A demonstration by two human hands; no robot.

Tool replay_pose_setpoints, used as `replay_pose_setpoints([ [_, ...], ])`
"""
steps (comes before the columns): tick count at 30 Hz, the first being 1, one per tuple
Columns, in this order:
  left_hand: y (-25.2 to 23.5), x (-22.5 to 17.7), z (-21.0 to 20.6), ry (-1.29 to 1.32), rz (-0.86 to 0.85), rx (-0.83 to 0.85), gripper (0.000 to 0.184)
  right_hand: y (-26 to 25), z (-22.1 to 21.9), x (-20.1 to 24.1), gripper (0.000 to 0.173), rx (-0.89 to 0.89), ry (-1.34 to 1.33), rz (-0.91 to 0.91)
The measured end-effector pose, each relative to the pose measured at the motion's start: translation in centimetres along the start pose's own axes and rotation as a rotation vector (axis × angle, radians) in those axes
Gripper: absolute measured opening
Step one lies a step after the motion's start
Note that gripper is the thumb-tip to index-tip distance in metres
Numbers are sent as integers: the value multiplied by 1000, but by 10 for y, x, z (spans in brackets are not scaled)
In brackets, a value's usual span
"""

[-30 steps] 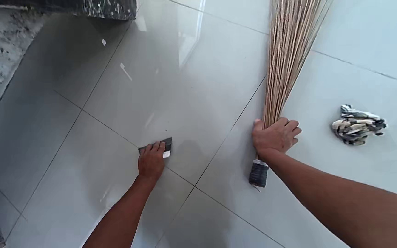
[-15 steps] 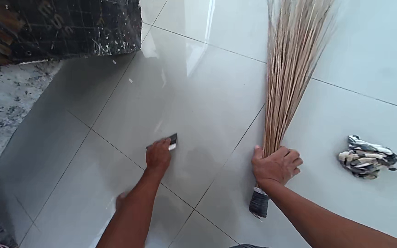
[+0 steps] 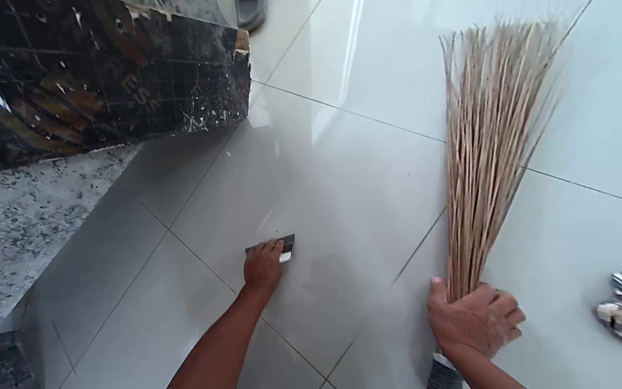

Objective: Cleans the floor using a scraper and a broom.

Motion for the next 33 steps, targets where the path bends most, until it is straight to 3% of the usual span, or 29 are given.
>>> replay_pose_setpoints([
  [5, -87, 44, 41, -7, 65, -14, 45, 0, -2, -2, 86, -43, -26, 6],
  [11, -125, 88, 45, -16, 143, -158, 46, 2, -2, -4, 88, -89, -32, 28],
  [17, -155, 114, 65, 92, 218, -104, 41, 2, -5, -6, 88, -108, -21, 35],
  [20, -110, 83, 51, 107, 122, -126, 40, 0, -4, -5, 89, -91, -9, 24],
  [25, 54, -27, -32, 95, -170, -56, 55, 3, 0, 1, 84, -16, 3, -1],
  [27, 98, -66, -54, 88, -260, -83, 56, 3, 4, 2, 80, -3, 15, -13],
  [29, 95, -84, -59, 63, -307, -122, 56, 2, 5, 3, 77, -5, 19, -14],
  [33, -24, -85, -22, 64, -241, -30, 56, 4, 6, 2, 75, 2, 16, -4],
])
Point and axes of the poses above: each hand's wrist, its own y-axis away from the middle knuckle, its own z-axis out of the back of the hand, x = y × z, the point moved 3 cm from there along -y, towards the middle knuckle, and after that the axes turned 12 degrees about -z, right-handed, at the moved point
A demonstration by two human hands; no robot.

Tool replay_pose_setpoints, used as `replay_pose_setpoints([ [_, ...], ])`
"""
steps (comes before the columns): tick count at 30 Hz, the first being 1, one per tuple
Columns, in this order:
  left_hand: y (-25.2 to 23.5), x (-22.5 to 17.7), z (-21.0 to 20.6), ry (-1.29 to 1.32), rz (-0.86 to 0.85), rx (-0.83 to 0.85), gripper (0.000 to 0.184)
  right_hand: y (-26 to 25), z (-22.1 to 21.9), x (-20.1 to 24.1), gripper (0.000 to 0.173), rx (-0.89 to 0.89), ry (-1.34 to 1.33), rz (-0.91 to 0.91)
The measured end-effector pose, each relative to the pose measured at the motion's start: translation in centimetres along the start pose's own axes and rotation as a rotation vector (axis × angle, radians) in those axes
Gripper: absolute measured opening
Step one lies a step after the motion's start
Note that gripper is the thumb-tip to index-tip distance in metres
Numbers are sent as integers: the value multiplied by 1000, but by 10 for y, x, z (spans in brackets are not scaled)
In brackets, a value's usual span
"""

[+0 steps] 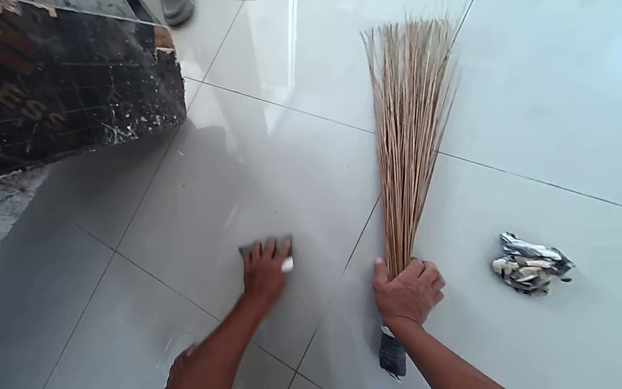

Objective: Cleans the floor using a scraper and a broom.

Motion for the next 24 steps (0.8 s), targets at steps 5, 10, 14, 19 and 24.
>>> replay_pose_setpoints([
  [5, -99, 20, 44, 50, 147, 50, 48, 0, -1, 1, 73, -16, -3, -17],
  [10, 16, -14, 11, 34, 50, 85, 54, 0, -1, 1, 73, -30, -12, -6],
  [14, 25, 9, 5, -2, 87, -20, 54, -1, -5, -2, 85, -79, -22, 31],
  [19, -106, 98, 56, -12, 189, -7, 51, 3, -6, -4, 88, -110, -48, 46],
  [24, -212, 168, 108, 42, 328, -20, 43, -1, -6, -4, 88, -122, -23, 49],
])
Point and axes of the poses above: each hand's wrist, its own y-axis away from the middle knuckle, its own z-axis out of the back of the hand, x = y × z, the point moved 3 cm from there along -y, towards the middle knuckle, and after that the axes turned 12 degrees about -z, right-handed, at the moved point
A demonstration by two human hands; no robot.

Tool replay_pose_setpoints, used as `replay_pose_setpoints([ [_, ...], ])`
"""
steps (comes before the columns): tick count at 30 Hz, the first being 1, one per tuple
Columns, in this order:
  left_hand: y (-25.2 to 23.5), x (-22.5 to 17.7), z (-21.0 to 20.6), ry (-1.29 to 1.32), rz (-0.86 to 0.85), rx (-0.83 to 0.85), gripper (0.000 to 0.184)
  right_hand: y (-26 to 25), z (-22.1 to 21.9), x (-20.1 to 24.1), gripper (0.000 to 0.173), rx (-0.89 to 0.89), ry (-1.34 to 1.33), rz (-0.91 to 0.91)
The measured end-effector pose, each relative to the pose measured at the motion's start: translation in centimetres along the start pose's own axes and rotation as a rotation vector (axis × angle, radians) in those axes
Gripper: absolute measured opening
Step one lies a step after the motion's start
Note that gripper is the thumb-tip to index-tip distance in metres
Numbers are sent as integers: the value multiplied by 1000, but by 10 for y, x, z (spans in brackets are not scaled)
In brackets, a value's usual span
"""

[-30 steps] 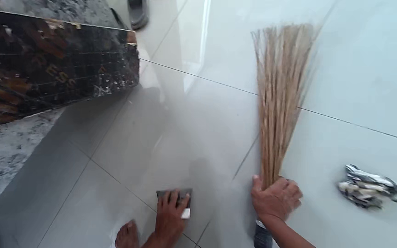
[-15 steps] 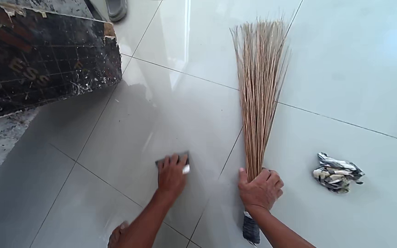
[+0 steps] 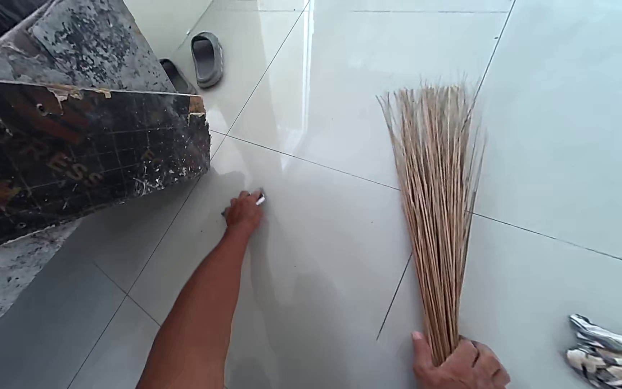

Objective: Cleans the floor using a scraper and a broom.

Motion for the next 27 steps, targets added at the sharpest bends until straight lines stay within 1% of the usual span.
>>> replay_pose_setpoints([
  [2, -15, 5, 9, 32, 18, 7, 43, 1, 0, -1, 88, 5, 8, -3],
  [3, -9, 6, 7, 35, 10, 9, 43, 3, 0, -3, 88, 16, 5, -7],
  [5, 23, -1, -3, 13, -40, -15, 42, 0, -1, -2, 88, 9, 1, -6],
  [8, 97, -10, -35, -48, -116, -38, 46, 0, 1, -4, 87, 15, 6, -9],
  [9, 106, -8, -41, -60, -121, -42, 48, 0, 0, -3, 87, 15, 4, -11],
  [10, 103, -5, -42, -66, -107, -40, 48, 1, -1, -3, 87, 17, 1, -11],
  [11, 89, -1, -38, -61, -66, -27, 48, 1, -1, -1, 88, 11, -5, -5],
  [14, 27, 8, -1, 63, 54, 46, 43, -2, 2, 9, 87, 0, -21, 3],
  [15, 20, 7, 4, 95, 50, 72, 42, -1, 6, 7, 84, 38, -12, -12],
  [16, 31, 5, -1, 116, 20, 94, 42, 1, 9, 4, 79, 71, 4, -26],
  [17, 53, 2, -8, 114, -37, 87, 42, -2, 9, 5, 76, 95, 13, -36],
  [18, 86, -2, -18, 88, -111, 54, 42, -3, 8, 6, 75, 121, 17, -45],
  [20, 189, -11, -57, 4, -307, -29, 46, -3, 5, 5, 75, 156, 33, -53],
  [21, 247, -18, -79, -12, -400, -27, 51, -3, 4, 3, 77, 155, 40, -55],
  [22, 303, -25, -100, -10, -482, 9, 54, -3, 2, 2, 77, 138, 43, -53],
  [23, 353, -32, -117, -9, -561, 50, 54, -3, 2, 1, 77, 125, 41, -53],
  [24, 390, -39, -129, -12, -630, 75, 50, -2, 3, 2, 76, 118, 36, -56],
  [25, 411, -46, -135, -8, -672, 87, 50, -2, 3, 3, 75, 114, 36, -60],
  [26, 412, -54, -138, -13, -690, 79, 51, -3, 2, 4, 75, 109, 37, -63],
  [27, 396, -62, -139, -26, -691, 61, 51, -3, 2, 4, 75, 104, 40, -65],
])
Point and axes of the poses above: each hand's wrist, its own y-axis away from the middle knuckle, its own z-axis out of the back of the hand, x = y × z, the point moved 3 cm from there along -y, towards the middle knuckle, and after that the axes turned 12 degrees about -z, right-handed, at the moved point
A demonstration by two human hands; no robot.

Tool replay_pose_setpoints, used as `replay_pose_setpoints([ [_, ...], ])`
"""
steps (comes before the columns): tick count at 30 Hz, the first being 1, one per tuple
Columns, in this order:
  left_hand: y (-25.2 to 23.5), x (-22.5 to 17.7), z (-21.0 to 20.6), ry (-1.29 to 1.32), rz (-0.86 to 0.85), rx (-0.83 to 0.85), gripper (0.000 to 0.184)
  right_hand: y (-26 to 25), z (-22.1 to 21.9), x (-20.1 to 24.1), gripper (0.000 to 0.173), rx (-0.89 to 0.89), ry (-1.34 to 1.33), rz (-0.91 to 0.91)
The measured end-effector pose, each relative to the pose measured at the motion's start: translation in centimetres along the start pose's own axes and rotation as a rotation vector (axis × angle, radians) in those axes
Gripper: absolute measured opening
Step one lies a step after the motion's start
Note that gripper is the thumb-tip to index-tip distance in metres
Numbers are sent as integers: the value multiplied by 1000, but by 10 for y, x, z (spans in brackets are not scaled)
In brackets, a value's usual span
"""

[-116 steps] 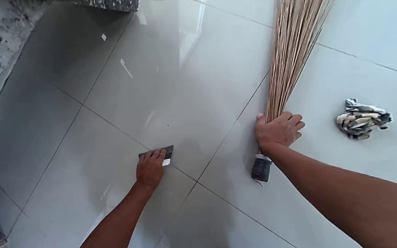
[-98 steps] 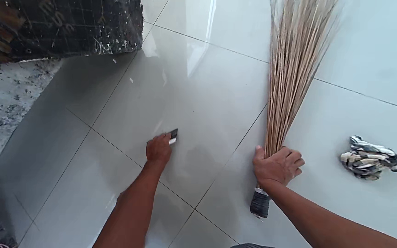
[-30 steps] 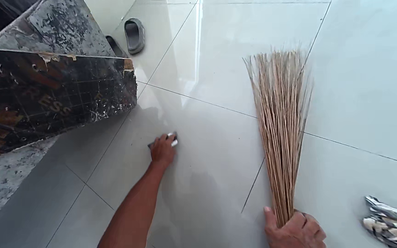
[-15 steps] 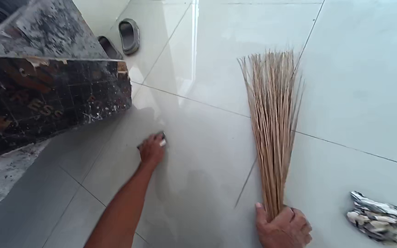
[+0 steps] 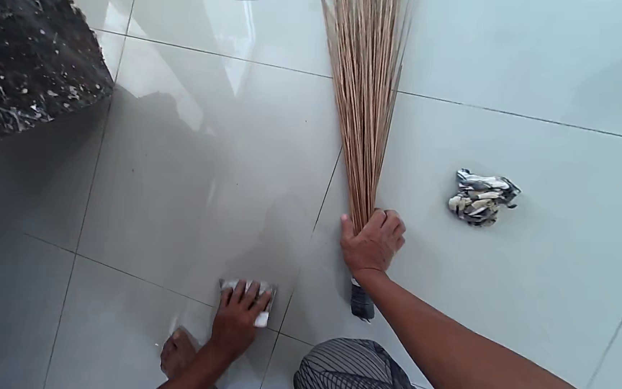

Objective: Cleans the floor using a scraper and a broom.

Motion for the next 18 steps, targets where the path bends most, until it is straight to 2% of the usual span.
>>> replay_pose_setpoints([
  [3, -101, 47, 18, -59, 54, -14, 48, 1, 2, 2, 74, -2, -5, 3],
  [6, -202, 90, 57, -36, 204, 39, 51, 0, 3, 5, 74, -5, -9, 5],
  [8, -208, 86, 67, 3, 248, 73, 51, 1, 3, 3, 74, 8, -9, 8],
  [13, -117, 41, 35, -28, 198, 42, 53, 1, -2, 0, 73, -9, -7, 21],
  [15, -135, 56, 38, -42, 190, 11, 51, 0, -3, 1, 72, -21, -1, 24],
  [18, -202, 97, 65, -19, 254, 52, 51, 0, -1, 2, 72, 2, 18, 13],
])
Point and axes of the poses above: each hand's wrist, its own y-axis away from the middle knuckle, its own z-axis out of the back of the hand, x = y × z, the point moved 3 cm from there along -y, towards the middle knuckle, and after that the axes turned 12 degrees about -z, right-handed, at the moved point
